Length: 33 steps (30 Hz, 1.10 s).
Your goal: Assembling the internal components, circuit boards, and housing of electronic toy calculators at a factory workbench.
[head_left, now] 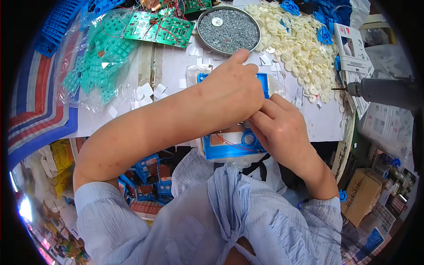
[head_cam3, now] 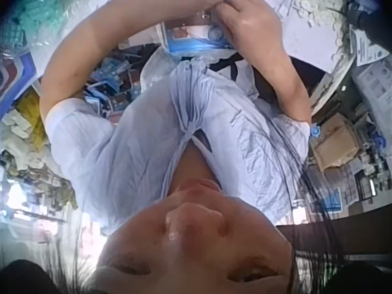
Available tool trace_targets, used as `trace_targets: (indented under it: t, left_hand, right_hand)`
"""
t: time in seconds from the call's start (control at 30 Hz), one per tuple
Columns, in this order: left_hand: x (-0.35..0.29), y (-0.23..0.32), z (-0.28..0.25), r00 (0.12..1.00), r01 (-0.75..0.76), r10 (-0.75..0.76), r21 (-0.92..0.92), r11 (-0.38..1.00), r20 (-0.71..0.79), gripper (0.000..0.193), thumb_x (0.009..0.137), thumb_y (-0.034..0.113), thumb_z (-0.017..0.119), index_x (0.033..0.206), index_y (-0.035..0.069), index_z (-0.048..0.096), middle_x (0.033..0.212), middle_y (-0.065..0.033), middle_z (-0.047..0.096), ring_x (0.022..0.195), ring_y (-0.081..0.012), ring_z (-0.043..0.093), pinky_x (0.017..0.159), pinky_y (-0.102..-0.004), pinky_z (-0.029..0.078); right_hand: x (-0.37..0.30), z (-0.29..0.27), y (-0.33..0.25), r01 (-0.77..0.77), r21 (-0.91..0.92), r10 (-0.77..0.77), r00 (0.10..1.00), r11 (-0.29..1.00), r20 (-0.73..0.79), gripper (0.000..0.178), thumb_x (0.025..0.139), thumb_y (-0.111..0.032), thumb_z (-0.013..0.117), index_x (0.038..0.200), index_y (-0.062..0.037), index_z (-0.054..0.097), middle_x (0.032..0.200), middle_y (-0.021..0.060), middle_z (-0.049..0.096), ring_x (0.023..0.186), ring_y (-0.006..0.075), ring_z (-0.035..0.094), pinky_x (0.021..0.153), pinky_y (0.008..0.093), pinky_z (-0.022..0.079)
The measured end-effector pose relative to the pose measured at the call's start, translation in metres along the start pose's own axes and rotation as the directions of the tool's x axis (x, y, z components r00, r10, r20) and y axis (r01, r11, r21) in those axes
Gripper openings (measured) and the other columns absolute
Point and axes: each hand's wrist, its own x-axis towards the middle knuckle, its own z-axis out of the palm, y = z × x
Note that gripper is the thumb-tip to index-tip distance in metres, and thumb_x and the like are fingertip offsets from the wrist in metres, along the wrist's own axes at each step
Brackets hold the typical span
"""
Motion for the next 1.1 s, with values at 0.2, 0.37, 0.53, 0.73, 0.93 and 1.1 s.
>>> trace_targets:
  t: [0.2,0.37,0.53,0.73,0.93,1.1]
  left_hand:
    - [0.012,0.007,-0.01,0.988,-0.068,0.063,0.031,0.997,0.142,0.012,0.062,0.025,0.078,0.066,0.015,0.072,0.073,-0.0024,0.068,0.082,-0.0209,0.061,0.084,-0.039,0.039]
    - [0.017,0.01,-0.014,0.982,-0.078,0.076,0.008,0.997,0.173,0.015,0.062,0.026,0.08,0.071,0.015,0.073,0.07,-0.0035,0.068,0.078,-0.0218,0.064,0.075,-0.0385,0.042]
    - [0.035,0.0,-0.018,0.954,0.141,-0.142,0.023,0.99,0.266,0.019,0.069,0.022,0.078,0.082,0.009,0.075,0.082,-0.0112,0.073,0.083,-0.029,0.073,0.066,-0.0405,0.055]
    - [0.04,-0.01,-0.029,0.915,0.229,-0.179,-0.099,0.968,0.36,0.017,0.073,0.015,0.074,0.086,0.005,0.076,0.084,-0.0163,0.073,0.08,-0.033,0.074,0.067,-0.043,0.059]
    - [0.037,-0.02,-0.032,0.905,0.195,-0.09,-0.217,0.956,0.416,0.016,0.074,0.016,0.073,0.082,0.002,0.076,0.082,-0.0199,0.072,0.077,-0.0361,0.072,0.069,-0.0438,0.058]
    - [0.037,-0.024,-0.028,0.893,0.214,-0.103,-0.212,0.954,0.438,0.016,0.074,0.014,0.072,0.083,0.001,0.075,0.083,-0.0205,0.072,0.077,-0.0371,0.071,0.069,-0.0445,0.057]
  right_hand:
    - [-0.007,0.001,0.002,-0.054,-0.005,0.054,0.998,0.999,0.009,0.014,0.068,-0.006,0.069,0.08,-0.0059,0.062,0.081,0.007,0.059,0.074,0.0251,0.058,0.064,0.0372,0.05]
    - [-0.013,0.003,0.002,-0.091,0.033,0.092,0.995,0.995,-0.034,0.015,0.072,-0.004,0.07,0.085,-0.0059,0.062,0.08,0.0074,0.059,0.074,0.0261,0.058,0.064,0.0375,0.051]
    - [-0.005,0.004,0.004,-0.067,0.014,0.069,0.988,0.998,-0.136,0.019,0.074,-0.003,0.07,0.091,-0.0053,0.061,0.08,0.0072,0.06,0.074,0.0267,0.058,0.064,0.0372,0.051]
    - [-0.005,0.022,0.015,-0.101,0.131,0.127,0.969,0.986,-0.212,0.017,0.079,-0.002,0.072,0.094,-0.0055,0.064,0.084,0.0068,0.063,0.078,0.0286,0.057,0.066,0.037,0.05]
    - [0.003,0.025,0.016,-0.144,0.21,0.189,0.959,0.967,-0.211,0.01,0.079,-0.004,0.074,0.087,-0.0055,0.067,0.084,0.0066,0.062,0.08,0.0303,0.054,0.071,0.0391,0.047]
    - [0.006,0.024,0.018,-0.276,0.206,0.29,0.956,0.939,-0.04,0.012,0.077,-0.005,0.074,0.088,-0.0057,0.07,0.088,0.0072,0.062,0.084,0.0299,0.055,0.071,0.0391,0.047]
